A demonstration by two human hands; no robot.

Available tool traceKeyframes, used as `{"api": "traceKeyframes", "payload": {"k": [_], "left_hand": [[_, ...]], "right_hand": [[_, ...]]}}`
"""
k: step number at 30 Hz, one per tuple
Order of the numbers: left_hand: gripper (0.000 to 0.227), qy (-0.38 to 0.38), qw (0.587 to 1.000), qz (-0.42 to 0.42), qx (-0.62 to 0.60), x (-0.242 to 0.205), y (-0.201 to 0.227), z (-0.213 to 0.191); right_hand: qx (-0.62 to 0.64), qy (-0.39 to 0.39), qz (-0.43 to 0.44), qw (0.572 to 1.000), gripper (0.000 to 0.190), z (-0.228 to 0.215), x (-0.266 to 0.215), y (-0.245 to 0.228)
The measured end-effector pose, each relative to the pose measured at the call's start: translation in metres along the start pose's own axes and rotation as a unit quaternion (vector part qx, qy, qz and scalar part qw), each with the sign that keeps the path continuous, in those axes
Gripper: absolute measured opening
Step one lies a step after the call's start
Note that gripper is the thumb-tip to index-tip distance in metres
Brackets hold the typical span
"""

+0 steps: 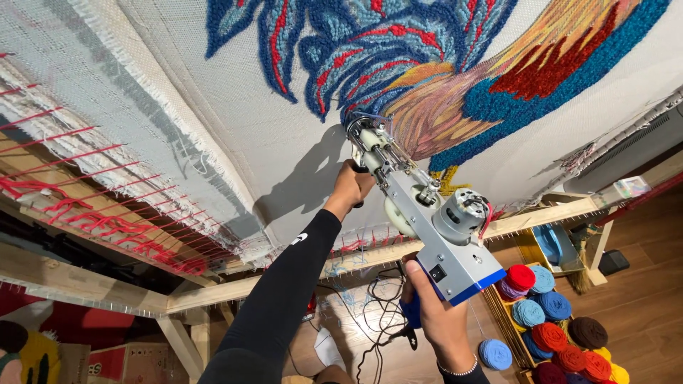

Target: Use a motorized tufting gun to weave colored yarn into a canvas design on a large wooden frame.

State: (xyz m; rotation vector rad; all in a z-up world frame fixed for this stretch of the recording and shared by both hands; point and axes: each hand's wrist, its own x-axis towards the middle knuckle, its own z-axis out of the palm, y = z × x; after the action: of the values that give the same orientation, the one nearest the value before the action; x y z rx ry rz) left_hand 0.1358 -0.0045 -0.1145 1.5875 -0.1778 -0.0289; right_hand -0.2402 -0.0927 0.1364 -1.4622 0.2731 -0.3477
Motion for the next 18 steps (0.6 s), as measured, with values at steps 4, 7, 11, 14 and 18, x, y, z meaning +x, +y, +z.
{"api": "traceKeyframes", "payload": {"k": [4,7,11,14,18], "left_hand": [[0.018,0.004,0.997,-0.026,0.079,-0.040,0.077,0.005],[0.022,-0.095,0.939,-0.175,-0.281,-0.008,-0.052,-0.037],[0.030,-0.204,0.837,-0.222,-0.457,0.048,-0.101,0.014],[0.021,-0.094,0.994,-0.058,0.015,-0.069,0.118,-0.005],[0.026,-0.108,0.990,-0.091,-0.019,-0.089,0.143,-0.013]], "right_hand": [[-0.045,-0.007,-0.030,0.999,0.013,-0.007,-0.001,0.008],[-0.064,-0.001,-0.044,0.997,0.013,-0.010,-0.003,0.006],[-0.079,-0.001,-0.055,0.995,0.013,-0.017,-0.002,0.008],[-0.062,-0.016,-0.048,0.997,0.015,-0.028,0.000,0.011],[-0.015,-0.024,-0.029,0.999,0.016,-0.030,-0.001,-0.001]]}}
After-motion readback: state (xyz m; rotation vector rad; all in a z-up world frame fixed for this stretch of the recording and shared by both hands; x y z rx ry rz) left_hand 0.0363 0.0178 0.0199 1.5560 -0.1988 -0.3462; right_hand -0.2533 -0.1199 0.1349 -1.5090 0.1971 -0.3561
